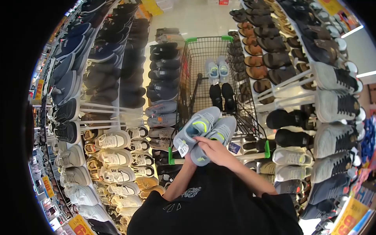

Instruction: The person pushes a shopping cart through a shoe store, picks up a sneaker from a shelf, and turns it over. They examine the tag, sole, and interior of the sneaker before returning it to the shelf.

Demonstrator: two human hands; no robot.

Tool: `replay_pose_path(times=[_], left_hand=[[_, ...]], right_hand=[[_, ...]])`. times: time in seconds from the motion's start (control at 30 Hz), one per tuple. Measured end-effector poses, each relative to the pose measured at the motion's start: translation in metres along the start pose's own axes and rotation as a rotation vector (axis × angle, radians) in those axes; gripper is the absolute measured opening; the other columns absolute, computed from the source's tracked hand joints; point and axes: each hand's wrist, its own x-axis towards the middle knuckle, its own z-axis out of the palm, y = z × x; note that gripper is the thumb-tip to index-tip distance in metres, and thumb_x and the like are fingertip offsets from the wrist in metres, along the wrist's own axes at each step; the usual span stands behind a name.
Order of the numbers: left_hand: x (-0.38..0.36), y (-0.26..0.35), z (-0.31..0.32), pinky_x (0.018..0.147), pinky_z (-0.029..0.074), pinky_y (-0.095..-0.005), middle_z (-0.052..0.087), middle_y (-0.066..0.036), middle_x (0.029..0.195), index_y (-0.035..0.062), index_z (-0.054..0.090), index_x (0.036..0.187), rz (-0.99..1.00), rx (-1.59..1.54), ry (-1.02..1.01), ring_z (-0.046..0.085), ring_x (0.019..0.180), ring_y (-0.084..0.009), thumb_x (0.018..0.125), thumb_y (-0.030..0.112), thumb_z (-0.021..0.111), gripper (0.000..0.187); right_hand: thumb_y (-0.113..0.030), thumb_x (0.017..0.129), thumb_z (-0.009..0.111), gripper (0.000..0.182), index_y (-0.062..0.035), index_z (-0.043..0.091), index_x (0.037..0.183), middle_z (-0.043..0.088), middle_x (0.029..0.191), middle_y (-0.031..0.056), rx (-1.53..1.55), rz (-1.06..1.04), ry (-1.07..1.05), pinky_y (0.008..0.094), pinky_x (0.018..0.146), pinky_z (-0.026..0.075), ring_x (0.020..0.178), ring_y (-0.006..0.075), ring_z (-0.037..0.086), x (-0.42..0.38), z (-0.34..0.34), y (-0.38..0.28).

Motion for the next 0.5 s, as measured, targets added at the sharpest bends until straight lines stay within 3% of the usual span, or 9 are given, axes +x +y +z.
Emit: replay_pose_path(times=[0.03, 0.1, 0.13, 0.17, 0.23, 0.3, 0.37, 0.43, 0.5], left_hand=[[0.002, 0.004, -0.006, 0.103, 0.042, -0.0483, 0.048, -0.019, 0.132, 0.0046, 0.040, 0.136, 0.082, 0.029, -0.025, 0.049, 0.122, -0.0359, 0.094, 0.054, 0.040, 0.065], [0.005, 0.016, -0.005, 0.103, 0.042, -0.0480, 0.048, -0.019, 0.132, 0.0054, 0.041, 0.136, 0.091, 0.193, 0.096, 0.050, 0.121, -0.0347, 0.094, 0.053, 0.041, 0.063], [0.009, 0.021, 0.002, 0.103, 0.042, -0.0482, 0.048, -0.018, 0.132, 0.0055, 0.041, 0.136, 0.094, 0.249, 0.212, 0.050, 0.121, -0.0348, 0.094, 0.053, 0.041, 0.063], [0.015, 0.026, 0.009, 0.103, 0.043, -0.0484, 0.048, -0.018, 0.133, 0.0056, 0.042, 0.135, 0.092, 0.305, 0.329, 0.050, 0.120, -0.0349, 0.094, 0.054, 0.040, 0.063], [0.033, 0.040, 0.015, 0.102, 0.043, -0.0487, 0.048, -0.018, 0.133, 0.0057, 0.042, 0.135, 0.082, 0.420, 0.553, 0.051, 0.120, -0.0351, 0.094, 0.055, 0.039, 0.064], [0.053, 0.070, -0.038, 0.099, 0.046, -0.0471, 0.049, -0.016, 0.133, 0.0065, 0.043, 0.135, 0.180, 0.506, 0.423, 0.052, 0.119, -0.0329, 0.097, 0.052, 0.035, 0.060], [0.081, 0.087, 0.006, 0.097, 0.047, -0.0463, 0.052, -0.014, 0.132, 0.0072, 0.043, 0.136, 0.191, 0.568, 0.473, 0.052, 0.119, -0.0308, 0.098, 0.048, 0.034, 0.056], [0.116, 0.110, 0.029, 0.101, 0.043, -0.0471, 0.053, -0.011, 0.133, 0.0097, 0.044, 0.137, 0.047, 0.668, 0.555, 0.050, 0.123, -0.0276, 0.097, 0.051, 0.035, 0.058], [0.124, 0.138, 0.020, 0.112, 0.029, -0.0467, 0.052, -0.011, 0.135, 0.0111, 0.042, 0.140, 0.003, 0.935, 0.566, 0.047, 0.127, -0.0264, 0.097, 0.053, 0.032, 0.060]], right_hand=[[-0.026, 0.094, 0.052, 0.040, -0.0021, 0.055, 0.125, 0.063, 0.084, 0.0182, 0.008, 0.013, -0.006, 0.0350, 0.073, 0.047, 0.075, 0.0245, 0.062, 0.005, -0.001, -0.005], [-0.036, 0.090, 0.059, 0.057, -0.0019, 0.046, 0.134, 0.064, 0.094, 0.0228, -0.222, 0.212, -0.165, 0.0366, 0.074, 0.048, 0.082, 0.0286, 0.063, 0.013, -0.006, -0.023], [-0.038, 0.084, 0.068, 0.073, -0.0059, 0.035, 0.141, 0.059, 0.085, 0.0140, -0.232, 0.069, -0.154, 0.0324, 0.072, 0.046, 0.080, 0.0202, 0.056, 0.019, -0.004, -0.011], [-0.038, 0.084, 0.068, 0.073, -0.0059, 0.035, 0.141, 0.059, 0.085, 0.0140, -0.221, 0.083, -0.156, 0.0324, 0.072, 0.046, 0.080, 0.0202, 0.056, 0.023, -0.004, -0.004], [-0.040, 0.081, 0.070, 0.077, -0.0026, 0.034, 0.139, 0.060, 0.110, 0.0258, -0.193, -0.020, -0.153, 0.0377, 0.089, 0.046, 0.104, 0.0363, 0.060, 0.044, -0.010, -0.003], [-0.035, 0.077, 0.075, 0.080, 0.0000, 0.035, 0.136, 0.056, 0.122, 0.0230, -0.091, 0.005, -0.069, 0.0380, 0.095, 0.044, 0.112, 0.0325, 0.057, 0.075, -0.009, 0.029], [-0.033, 0.075, 0.078, 0.082, -0.0004, 0.035, 0.137, 0.055, 0.125, 0.0194, 0.058, 0.064, 0.040, 0.0377, 0.097, 0.043, 0.114, 0.0283, 0.056, 0.109, -0.009, 0.050], [-0.033, 0.075, 0.079, 0.084, -0.0036, 0.035, 0.140, 0.056, 0.124, 0.0164, 0.308, 0.164, 0.050, 0.0366, 0.098, 0.043, 0.114, 0.0250, 0.056, 0.145, -0.012, 0.090], [-0.030, 0.076, 0.079, 0.087, -0.0055, 0.031, 0.144, 0.055, 0.128, 0.0163, 0.420, 0.247, 0.029, 0.0352, 0.099, 0.042, 0.117, 0.0230, 0.054, 0.178, -0.015, 0.115]])
